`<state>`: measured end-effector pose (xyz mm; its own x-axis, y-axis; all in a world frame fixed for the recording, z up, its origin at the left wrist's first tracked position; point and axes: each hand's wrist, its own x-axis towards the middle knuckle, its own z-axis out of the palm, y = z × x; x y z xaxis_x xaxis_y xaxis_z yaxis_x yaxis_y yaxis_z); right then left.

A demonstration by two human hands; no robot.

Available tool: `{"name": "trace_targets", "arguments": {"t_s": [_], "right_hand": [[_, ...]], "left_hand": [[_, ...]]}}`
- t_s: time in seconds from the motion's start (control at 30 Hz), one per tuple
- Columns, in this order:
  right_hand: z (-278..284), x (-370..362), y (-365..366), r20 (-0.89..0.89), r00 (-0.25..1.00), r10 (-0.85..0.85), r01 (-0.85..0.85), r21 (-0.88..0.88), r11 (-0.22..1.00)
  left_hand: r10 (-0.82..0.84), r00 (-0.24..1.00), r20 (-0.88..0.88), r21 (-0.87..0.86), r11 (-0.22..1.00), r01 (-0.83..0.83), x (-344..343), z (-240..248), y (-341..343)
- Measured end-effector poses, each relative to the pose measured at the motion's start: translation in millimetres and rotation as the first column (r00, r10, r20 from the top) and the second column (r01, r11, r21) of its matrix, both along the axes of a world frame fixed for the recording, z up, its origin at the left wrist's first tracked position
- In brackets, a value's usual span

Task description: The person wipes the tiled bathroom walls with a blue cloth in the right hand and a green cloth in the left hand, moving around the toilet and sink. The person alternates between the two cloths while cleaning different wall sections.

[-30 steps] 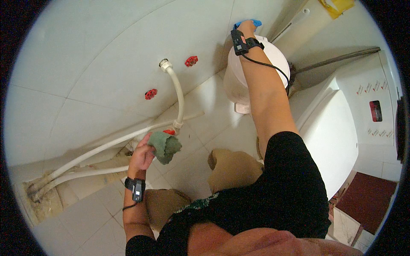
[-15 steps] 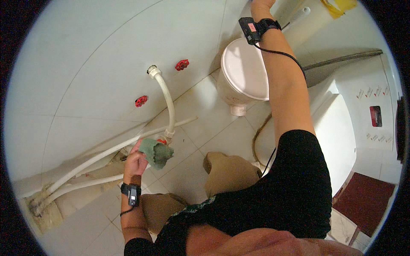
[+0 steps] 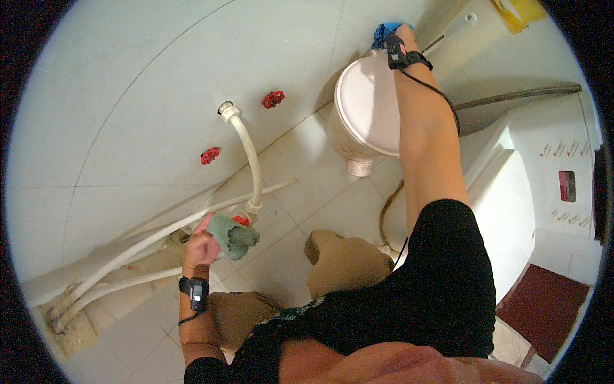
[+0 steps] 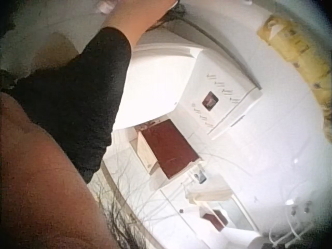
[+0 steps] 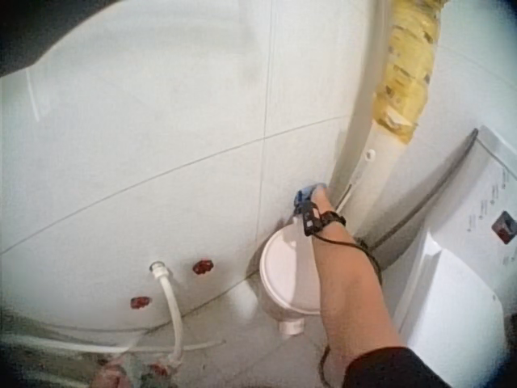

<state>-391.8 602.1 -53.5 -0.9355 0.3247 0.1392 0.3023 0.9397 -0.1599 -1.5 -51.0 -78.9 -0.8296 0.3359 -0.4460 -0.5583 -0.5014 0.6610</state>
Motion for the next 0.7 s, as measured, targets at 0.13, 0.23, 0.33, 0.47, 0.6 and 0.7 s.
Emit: {"name": "trace_targets", "arguments": {"t_s": [0.13,0.23,0.33,0.47,0.6,0.7], "right_hand": [[15,8,-6,-0.217,0.975,-0.055,0.039,-0.076,0.996],[48,5,-9,-0.569,0.819,-0.074,0.018,-0.104,0.994],[81,1,-8,-0.784,0.616,-0.08,-0.073,-0.157,0.985],[92,-4,-3,-0.788,0.611,-0.079,-0.08,-0.161,0.984],[60,-4,9,-0.437,0.898,-0.045,0.042,-0.016,0.999],[29,-2,12,-0.041,0.999,0.007,0.0,0.179,0.984]], "left_hand": [[-0.027,0.999,0.046,-0.036,0.999,0.028,1,3,-1],[0.021,0.998,0.067,-0.063,0.998,-0.016,1,6,1],[0.056,0.997,0.06,-0.092,0.994,-0.05,-1,8,3],[-0.042,0.999,0.005,-0.025,0.999,0.042,-4,13,6],[0.013,0.999,0.031,-0.133,0.991,-0.009,-1,24,11],[0.009,0.999,0.038,-0.156,0.988,-0.003,0,28,11]]}}
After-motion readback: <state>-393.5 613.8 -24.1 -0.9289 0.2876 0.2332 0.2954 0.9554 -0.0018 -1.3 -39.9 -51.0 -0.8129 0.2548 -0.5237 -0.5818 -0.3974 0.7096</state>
